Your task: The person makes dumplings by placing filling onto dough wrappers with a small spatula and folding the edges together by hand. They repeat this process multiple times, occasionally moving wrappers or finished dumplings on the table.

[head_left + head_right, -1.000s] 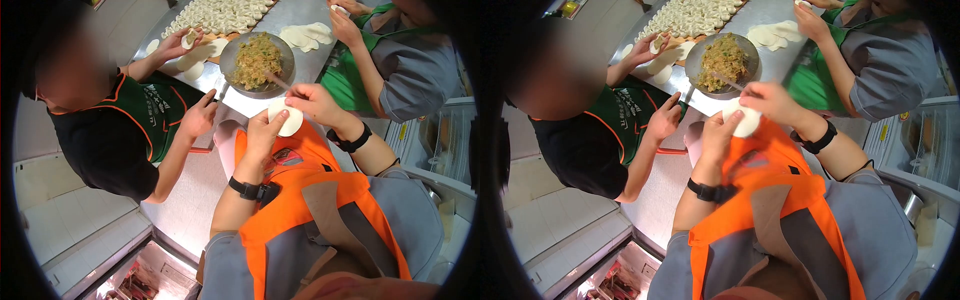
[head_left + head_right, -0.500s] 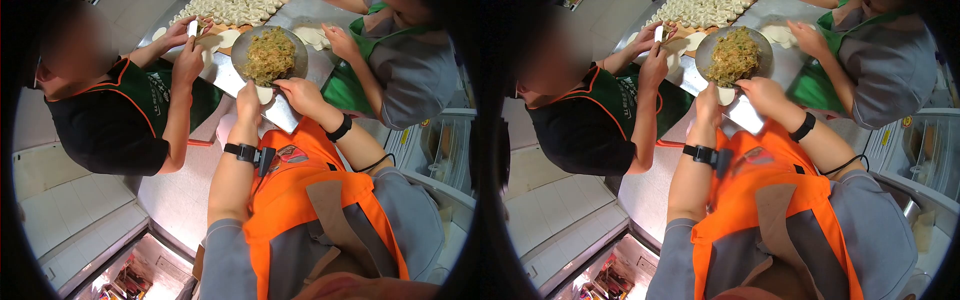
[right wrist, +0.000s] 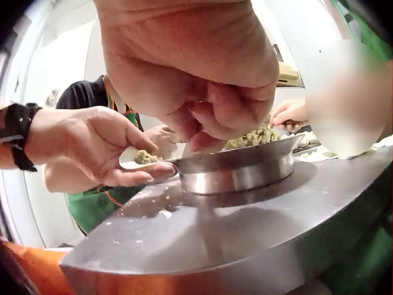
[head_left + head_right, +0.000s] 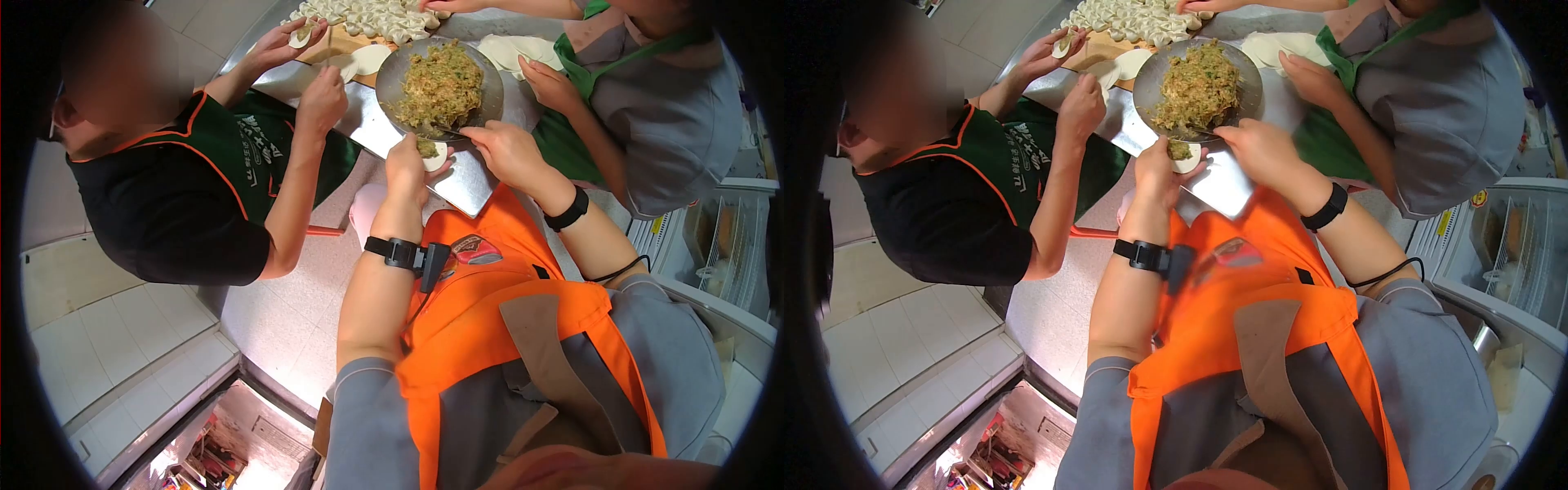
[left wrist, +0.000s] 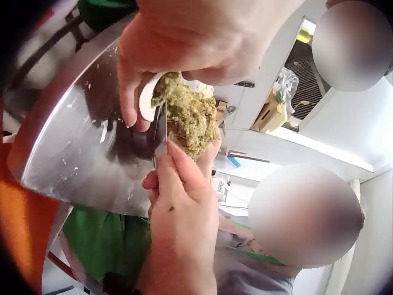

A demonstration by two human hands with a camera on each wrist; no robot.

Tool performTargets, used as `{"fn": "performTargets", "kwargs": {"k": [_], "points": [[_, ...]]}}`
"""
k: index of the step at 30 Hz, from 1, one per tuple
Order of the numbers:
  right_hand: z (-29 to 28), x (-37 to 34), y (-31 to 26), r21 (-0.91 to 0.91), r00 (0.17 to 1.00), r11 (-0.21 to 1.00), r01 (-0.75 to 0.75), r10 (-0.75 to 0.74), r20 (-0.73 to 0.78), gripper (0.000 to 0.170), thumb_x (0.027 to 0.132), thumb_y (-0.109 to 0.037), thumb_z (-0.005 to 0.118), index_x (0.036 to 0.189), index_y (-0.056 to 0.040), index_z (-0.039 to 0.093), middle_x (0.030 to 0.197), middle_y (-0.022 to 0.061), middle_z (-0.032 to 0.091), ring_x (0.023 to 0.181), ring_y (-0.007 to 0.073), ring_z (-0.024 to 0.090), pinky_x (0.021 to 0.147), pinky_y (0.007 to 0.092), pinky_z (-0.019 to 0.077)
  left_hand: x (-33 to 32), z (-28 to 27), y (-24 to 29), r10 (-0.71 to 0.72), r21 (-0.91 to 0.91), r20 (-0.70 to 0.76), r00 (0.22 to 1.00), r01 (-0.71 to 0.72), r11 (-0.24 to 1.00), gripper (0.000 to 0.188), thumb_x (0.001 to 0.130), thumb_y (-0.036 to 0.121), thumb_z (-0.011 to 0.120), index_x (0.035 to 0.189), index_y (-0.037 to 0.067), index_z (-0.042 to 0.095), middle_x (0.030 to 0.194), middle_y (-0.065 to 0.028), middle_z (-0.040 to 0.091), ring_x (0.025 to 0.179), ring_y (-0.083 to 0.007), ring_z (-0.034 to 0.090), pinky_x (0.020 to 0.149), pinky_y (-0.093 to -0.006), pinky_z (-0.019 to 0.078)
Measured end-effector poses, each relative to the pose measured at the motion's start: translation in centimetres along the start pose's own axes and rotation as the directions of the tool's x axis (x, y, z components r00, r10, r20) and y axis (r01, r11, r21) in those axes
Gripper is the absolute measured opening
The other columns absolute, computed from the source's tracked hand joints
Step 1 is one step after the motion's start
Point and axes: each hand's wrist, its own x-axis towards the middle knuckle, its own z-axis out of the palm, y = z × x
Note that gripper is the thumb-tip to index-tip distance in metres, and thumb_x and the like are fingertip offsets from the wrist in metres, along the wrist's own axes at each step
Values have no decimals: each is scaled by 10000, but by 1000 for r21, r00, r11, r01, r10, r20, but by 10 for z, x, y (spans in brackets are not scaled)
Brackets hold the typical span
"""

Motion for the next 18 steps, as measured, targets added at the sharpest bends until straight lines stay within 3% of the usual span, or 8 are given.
{"fn": "performTargets", "kwargs": {"k": [3,5,9,12,13,15,16,18], "points": [[5,-2,0,120,999,992,33,-33,5,205,878,-157,603,1056,-134,702,812,129,617,755,350,627,642,446,497,-4,4,-4,21,-13,26,999,-20,1000,412,1047,279,328,1180,-84,472,961,-218,654,783,-296,709,586,-376,625],[0,-9,-13,199,999,980,21,-27,32,231,876,-145,603,1088,-139,695,835,133,627,777,347,626,652,442,494,-6,4,-5,42,-23,3,999,-42,999,404,1053,258,312,1228,-84,439,1079,-242,621,909,-351,687,660,-433,627],[-20,-26,-41,-35,981,999,-10,16,195,329,867,-96,597,1190,-127,652,921,139,649,846,314,618,661,401,485,-14,-4,-11,36,-157,-42,998,-43,987,414,1062,260,299,1258,-84,418,1173,-259,590,1024,-394,655,778,-477,609],[-19,-30,-41,265,999,964,19,-7,-46,289,891,-93,577,1168,-94,657,820,125,638,750,274,621,617,362,471,-28,-12,-8,176,-274,41,984,-158,949,430,1065,258,278,1276,-95,402,1194,-275,576,1071,-414,632,874,-491,570],[-23,-30,-44,434,990,891,-137,111,85,258,903,-97,565,1143,-80,658,784,119,628,717,263,613,609,355,466,-35,-9,-6,200,-316,89,976,-163,935,444,1064,246,262,1306,-107,380,1225,-285,559,1137,-436,591,972,-518,504],[-34,-30,-53,650,889,611,-452,249,384,211,928,-105,542,1094,-52,661,713,107,610,650,240,596,593,339,456,-46,-4,-1,196,-356,189,962,-119,927,454,1062,245,263,1329,-110,361,1262,-291,534,1162,-444,571,1009,-525,470],[-32,-31,-50,649,884,607,-459,241,400,190,949,-107,523,1065,-34,656,671,75,579,623,195,565,586,314,445,-52,-1,2,197,-374,239,951,-97,922,460,1062,244,263,1340,-111,351,1280,-295,522,1175,-448,561,1028,-529,454],[-29,-30,-45,645,874,600,-473,224,432,196,991,-112,486,1007,2,645,588,12,518,568,104,502,571,263,423,-59,4,4,205,-448,191,960,-100,889,452,1064,258,276,1325,-96,378,1264,-293,526,1158,-429,567,1033,-482,448]]}}
